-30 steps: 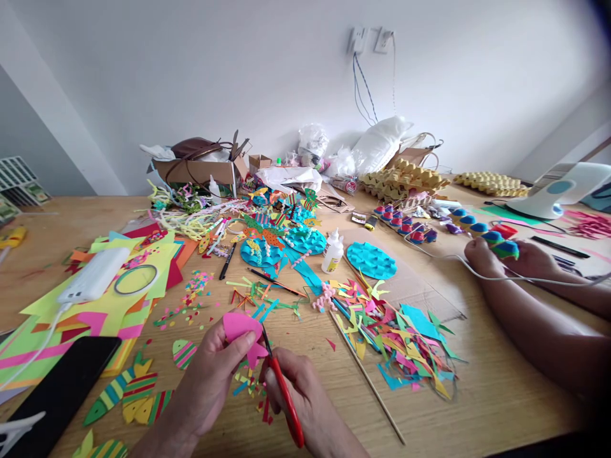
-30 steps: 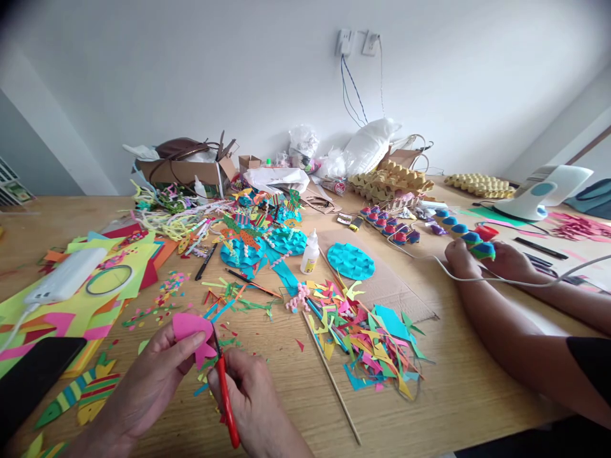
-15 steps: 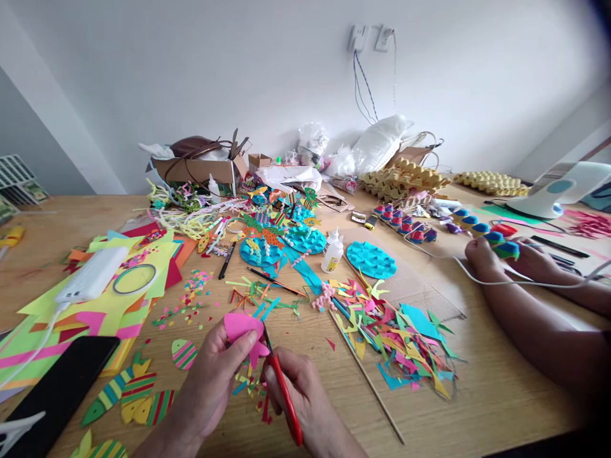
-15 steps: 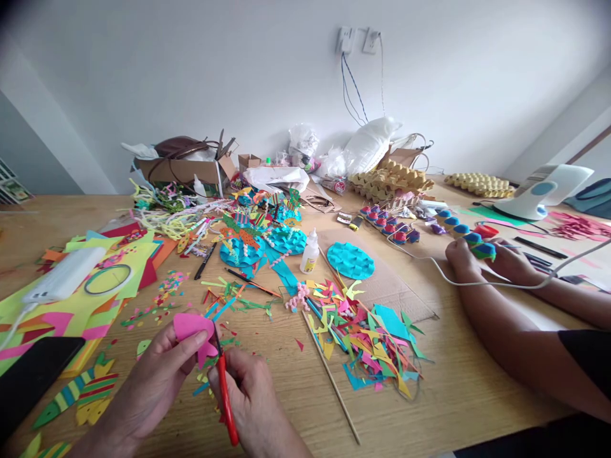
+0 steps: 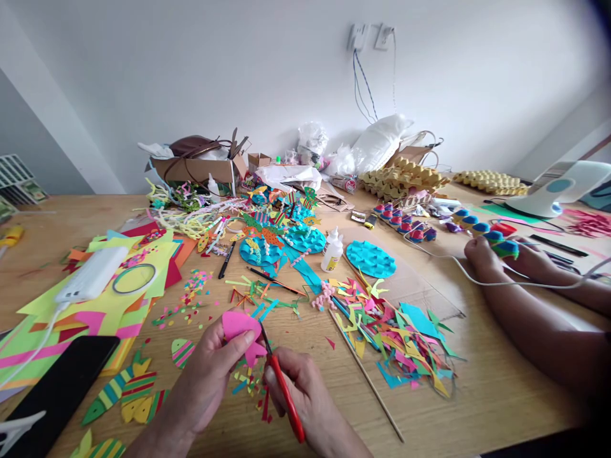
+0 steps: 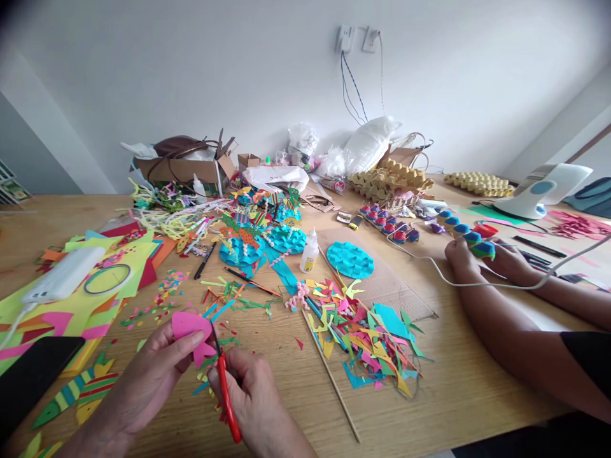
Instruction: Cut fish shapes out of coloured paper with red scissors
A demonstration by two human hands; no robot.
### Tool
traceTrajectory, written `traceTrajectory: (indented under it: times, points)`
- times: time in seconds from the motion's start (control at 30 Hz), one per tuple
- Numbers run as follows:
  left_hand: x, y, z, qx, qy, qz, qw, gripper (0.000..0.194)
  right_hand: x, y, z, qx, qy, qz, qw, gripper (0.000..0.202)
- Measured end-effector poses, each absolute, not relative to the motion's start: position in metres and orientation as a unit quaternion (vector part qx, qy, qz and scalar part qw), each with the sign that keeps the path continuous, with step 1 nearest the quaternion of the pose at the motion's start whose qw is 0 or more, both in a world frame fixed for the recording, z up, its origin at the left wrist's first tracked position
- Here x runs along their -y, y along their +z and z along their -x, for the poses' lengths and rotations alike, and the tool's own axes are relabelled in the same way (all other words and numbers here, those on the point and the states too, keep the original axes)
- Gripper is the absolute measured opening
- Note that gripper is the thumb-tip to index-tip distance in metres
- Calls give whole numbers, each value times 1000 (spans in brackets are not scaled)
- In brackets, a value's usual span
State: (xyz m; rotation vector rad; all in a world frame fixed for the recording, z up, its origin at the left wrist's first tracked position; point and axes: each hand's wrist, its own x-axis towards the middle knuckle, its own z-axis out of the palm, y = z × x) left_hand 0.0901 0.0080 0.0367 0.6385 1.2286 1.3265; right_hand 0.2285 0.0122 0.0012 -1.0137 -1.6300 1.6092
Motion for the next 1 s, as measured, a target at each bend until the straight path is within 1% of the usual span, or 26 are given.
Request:
traceTrajectory:
  times: [0.1,0.3,0.7,1.0]
  points:
    - [-9,37,-86,-515,548,-279,597,12,-14,5,-232,628,616,370,297,30]
    - [-9,37,-82,-511,523,-312,606,11,-16,8,-237,656,592,364,294,27]
    - [-7,34,-78,-519,479,-379,597,14,-16,0,-238,688,554,379,276,30]
    - [-7,32,-76,-521,470,-382,602,14,-14,5,-240,687,562,373,270,29]
